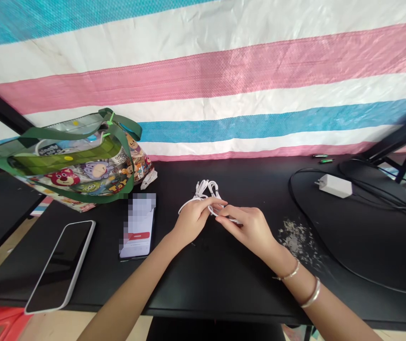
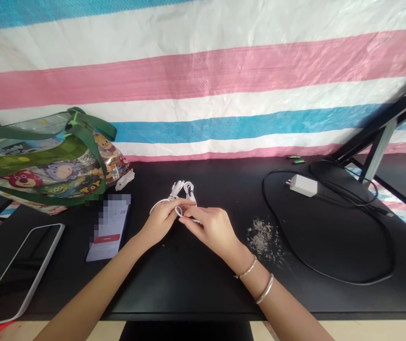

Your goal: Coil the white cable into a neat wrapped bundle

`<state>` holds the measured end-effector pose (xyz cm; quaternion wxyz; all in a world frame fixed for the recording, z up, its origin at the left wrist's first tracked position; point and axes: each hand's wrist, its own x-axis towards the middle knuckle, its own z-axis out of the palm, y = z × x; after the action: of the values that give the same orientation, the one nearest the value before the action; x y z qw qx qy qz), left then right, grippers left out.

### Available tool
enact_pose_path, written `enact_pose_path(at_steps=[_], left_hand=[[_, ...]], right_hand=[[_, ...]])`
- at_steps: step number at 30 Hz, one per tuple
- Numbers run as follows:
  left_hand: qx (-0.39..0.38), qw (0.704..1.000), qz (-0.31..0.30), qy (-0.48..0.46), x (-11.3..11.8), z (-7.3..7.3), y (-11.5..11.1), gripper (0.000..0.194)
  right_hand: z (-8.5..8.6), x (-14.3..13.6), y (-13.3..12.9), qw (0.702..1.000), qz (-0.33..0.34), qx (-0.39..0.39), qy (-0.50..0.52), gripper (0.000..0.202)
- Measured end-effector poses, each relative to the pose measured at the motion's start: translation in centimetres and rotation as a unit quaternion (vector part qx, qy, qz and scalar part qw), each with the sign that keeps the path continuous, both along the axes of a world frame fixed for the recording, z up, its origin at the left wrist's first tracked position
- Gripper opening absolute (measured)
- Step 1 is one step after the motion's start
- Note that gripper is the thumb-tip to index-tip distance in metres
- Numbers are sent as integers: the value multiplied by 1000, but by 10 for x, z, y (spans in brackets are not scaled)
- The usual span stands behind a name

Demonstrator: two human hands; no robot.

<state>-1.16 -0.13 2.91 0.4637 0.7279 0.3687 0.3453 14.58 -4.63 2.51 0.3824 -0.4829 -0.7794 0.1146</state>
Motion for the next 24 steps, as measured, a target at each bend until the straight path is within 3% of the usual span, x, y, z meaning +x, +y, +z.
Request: enact_pose_path(at_steps=[5, 12, 18, 24], left_hand=[[-80, 992, 7, -100, 1, 2, 3, 37], [-246, 933, 58, -258, -2, 9, 6, 10], [-331, 887, 100, -305, -3, 8, 10, 5], [-370, 861, 111, -331, -2, 14, 11, 7]], right_hand=[[-3, -1, 0, 999, 19, -29, -1, 40], [-5, -4, 1, 995, 29, -81, -59, 33], [-7, -3, 2, 991, 2, -121, -63, 27], [-4, -4, 3, 985, 33, -167, -27, 27]])
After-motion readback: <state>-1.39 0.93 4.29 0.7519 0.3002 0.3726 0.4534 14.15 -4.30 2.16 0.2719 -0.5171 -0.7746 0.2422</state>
